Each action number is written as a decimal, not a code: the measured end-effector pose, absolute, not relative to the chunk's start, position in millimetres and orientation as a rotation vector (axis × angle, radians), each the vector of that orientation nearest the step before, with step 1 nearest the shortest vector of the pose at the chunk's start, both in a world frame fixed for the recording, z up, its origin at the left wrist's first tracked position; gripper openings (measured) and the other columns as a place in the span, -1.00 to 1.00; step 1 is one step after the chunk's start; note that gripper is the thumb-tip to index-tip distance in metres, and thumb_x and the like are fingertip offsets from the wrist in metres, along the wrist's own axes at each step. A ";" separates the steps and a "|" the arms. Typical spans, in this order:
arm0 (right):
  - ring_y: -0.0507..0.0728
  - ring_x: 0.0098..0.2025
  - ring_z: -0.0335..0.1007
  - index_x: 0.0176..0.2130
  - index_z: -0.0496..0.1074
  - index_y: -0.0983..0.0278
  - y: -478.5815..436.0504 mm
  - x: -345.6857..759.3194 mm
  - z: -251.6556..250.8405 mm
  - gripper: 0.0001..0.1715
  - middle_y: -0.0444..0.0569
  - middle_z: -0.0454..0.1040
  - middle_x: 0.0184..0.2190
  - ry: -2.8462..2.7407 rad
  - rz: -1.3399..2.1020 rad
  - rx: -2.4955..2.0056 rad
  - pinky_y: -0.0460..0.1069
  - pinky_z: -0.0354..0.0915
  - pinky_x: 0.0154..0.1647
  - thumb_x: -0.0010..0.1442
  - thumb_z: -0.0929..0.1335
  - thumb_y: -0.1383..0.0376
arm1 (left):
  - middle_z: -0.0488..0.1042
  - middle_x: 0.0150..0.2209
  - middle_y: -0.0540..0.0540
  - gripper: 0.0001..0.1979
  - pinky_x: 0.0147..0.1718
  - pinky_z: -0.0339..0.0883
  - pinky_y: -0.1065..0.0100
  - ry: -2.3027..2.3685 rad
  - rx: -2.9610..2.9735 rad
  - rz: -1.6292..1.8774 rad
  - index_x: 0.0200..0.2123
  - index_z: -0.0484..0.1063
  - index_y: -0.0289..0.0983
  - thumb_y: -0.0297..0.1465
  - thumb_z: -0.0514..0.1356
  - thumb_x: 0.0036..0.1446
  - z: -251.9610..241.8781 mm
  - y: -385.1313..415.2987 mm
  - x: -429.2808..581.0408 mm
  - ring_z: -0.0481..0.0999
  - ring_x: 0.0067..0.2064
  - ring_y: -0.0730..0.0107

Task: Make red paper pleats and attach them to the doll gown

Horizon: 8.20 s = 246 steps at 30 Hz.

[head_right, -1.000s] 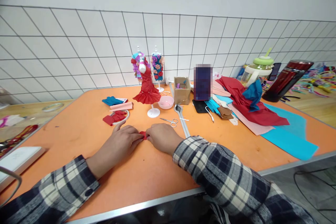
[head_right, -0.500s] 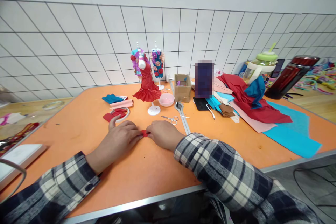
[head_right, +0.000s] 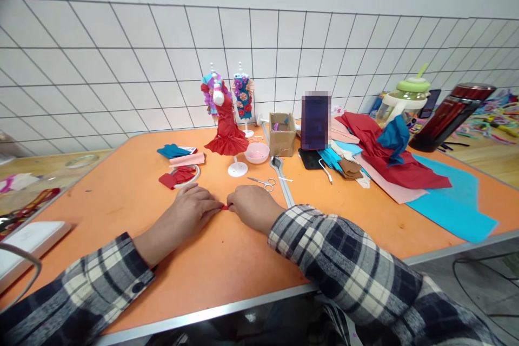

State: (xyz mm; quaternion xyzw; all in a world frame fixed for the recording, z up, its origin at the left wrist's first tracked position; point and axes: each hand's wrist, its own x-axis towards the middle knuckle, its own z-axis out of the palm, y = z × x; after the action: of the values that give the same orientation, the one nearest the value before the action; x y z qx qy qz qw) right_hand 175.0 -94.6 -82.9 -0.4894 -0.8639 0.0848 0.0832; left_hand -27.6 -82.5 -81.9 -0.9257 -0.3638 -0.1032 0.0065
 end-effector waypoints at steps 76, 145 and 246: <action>-0.04 -0.56 0.24 -0.26 0.57 0.34 -104.1 188.9 -79.9 -0.52 -0.14 0.39 -0.57 -1.364 1.513 -1.155 -0.14 0.21 -0.59 -0.04 0.48 0.02 | 0.63 -0.33 -0.09 -0.76 -0.23 0.44 0.32 -2.075 -2.824 -1.383 -0.40 0.56 -0.27 -0.22 0.22 0.03 -79.3 -92.9 -12.0 0.59 -0.28 0.26; -0.09 -0.57 0.23 -0.32 0.47 0.31 -107.9 181.7 -88.3 -0.78 -0.24 0.31 -0.56 -1.385 1.871 -1.054 -0.17 0.37 -0.59 -0.04 0.45 0.29 | 0.57 -0.28 -0.01 -0.69 0.15 0.05 0.11 -0.619 -2.880 -0.780 -0.16 0.47 -0.15 -0.58 0.03 0.19 -61.7 -100.4 -30.3 0.47 -0.18 0.35; 0.04 -0.34 0.41 -0.32 0.56 0.27 -108.4 184.3 -76.0 -0.87 -0.10 0.56 -0.39 -1.872 0.915 -1.061 -0.04 0.32 -0.25 0.10 0.43 0.26 | 0.26 -0.60 0.07 -0.59 -0.47 0.10 0.43 -1.978 -3.504 -1.418 -0.45 0.41 -0.30 -0.05 0.10 0.14 -72.0 -108.0 -9.6 0.22 -0.51 0.46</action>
State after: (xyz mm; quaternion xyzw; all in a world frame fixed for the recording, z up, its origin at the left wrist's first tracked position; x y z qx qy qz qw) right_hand 184.3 -108.4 -76.0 -0.4176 -0.7368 0.3601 0.3911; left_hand -9.6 -108.0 -72.0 -0.6949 -0.3923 -0.2812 -0.5331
